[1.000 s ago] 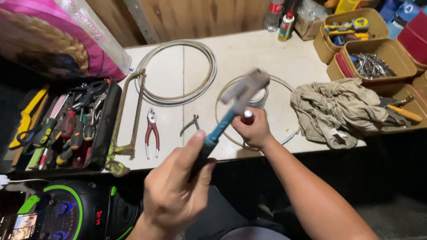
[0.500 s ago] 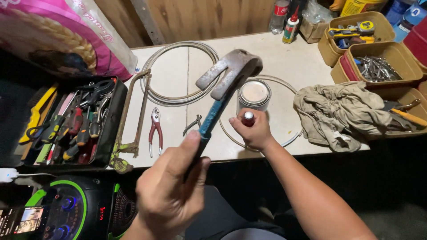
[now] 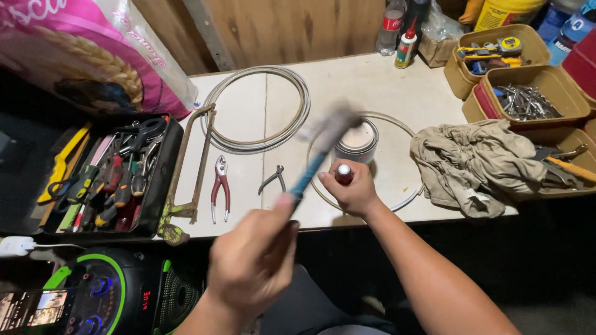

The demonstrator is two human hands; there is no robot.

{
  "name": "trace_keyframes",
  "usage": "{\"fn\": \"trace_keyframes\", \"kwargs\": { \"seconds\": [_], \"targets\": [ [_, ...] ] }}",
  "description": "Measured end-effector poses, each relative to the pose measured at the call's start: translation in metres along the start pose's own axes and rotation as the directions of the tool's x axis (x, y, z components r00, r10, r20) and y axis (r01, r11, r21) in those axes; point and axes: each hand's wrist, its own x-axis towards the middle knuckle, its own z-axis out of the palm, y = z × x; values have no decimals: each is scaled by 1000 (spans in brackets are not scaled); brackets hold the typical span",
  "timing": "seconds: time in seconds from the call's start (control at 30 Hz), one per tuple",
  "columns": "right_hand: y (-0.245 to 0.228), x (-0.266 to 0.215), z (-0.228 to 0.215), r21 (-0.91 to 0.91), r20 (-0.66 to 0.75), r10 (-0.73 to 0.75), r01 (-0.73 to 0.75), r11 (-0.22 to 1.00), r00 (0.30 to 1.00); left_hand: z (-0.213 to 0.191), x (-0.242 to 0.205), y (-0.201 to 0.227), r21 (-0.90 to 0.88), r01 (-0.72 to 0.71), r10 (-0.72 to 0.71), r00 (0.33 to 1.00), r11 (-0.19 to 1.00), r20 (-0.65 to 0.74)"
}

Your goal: The person holds a circular metal ring and uses pliers to bend and shape it. They then use a hammer to tap the ring while it rests on a can, and use a screwdriver to pry or adjust a section of the ring.

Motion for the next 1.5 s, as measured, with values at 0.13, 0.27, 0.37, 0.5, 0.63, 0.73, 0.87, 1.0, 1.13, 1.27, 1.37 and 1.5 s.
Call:
{"fn": "trace_keyframes", "kwargs": {
  "seconds": [0.13, 0.27, 0.37, 0.5, 0.63, 0.73, 0.87, 1.0, 1.13, 1.27, 1.37, 1.5],
  "targets": [
    [-4, 0, -1, -225, 29, -54, 60, 973, 998, 7, -7, -18, 196, 151, -206, 932, 969, 298],
    [-9, -2, 2, -173, -33, 57, -62, 983, 998, -13, 22, 5, 40, 103, -107, 987, 994, 117],
    [-11, -2, 2, -25, -8, 22, -22, 999, 1000, -24, 27, 19, 11, 42, -42, 999, 999, 22],
    [1, 0, 1, -29, -22, 16, -17, 999, 1000, 6, -7, -12, -3, 28, -27, 985, 1000, 171],
    [1, -1, 1, -150, 0, 29, -28, 988, 1000, 3, 3, -9, 79, 114, -127, 973, 990, 195],
    [-6, -4, 4, -69, -5, 14, -14, 998, 1000, -15, 22, 10, 30, 100, -102, 991, 995, 82],
    [-7, -2, 1, -10, -9, 19, -19, 1000, 1000, -2, 6, 0, -35, -22, 22, 1000, 999, -11],
    [1, -1, 1, -192, 38, -91, 97, 977, 995, 19, -19, -24, 69, 105, -120, 951, 992, 286],
    [-3, -1, 1, -88, -10, 58, -59, 994, 998, -4, 18, -2, -16, 107, -105, 991, 994, 87],
    [-7, -2, -1, 14, -5, 51, -51, 999, 999, -18, 18, 9, -33, 84, -86, 993, 996, -75],
    [8, -1, 2, 35, -20, 78, -77, 996, 997, 2, -3, -14, -86, 162, -142, 970, 983, 195],
    [11, 3, -4, 29, 8, -5, 5, 1000, 1000, 14, -13, -32, 44, 189, -194, 955, 981, 224]
  ]
}}
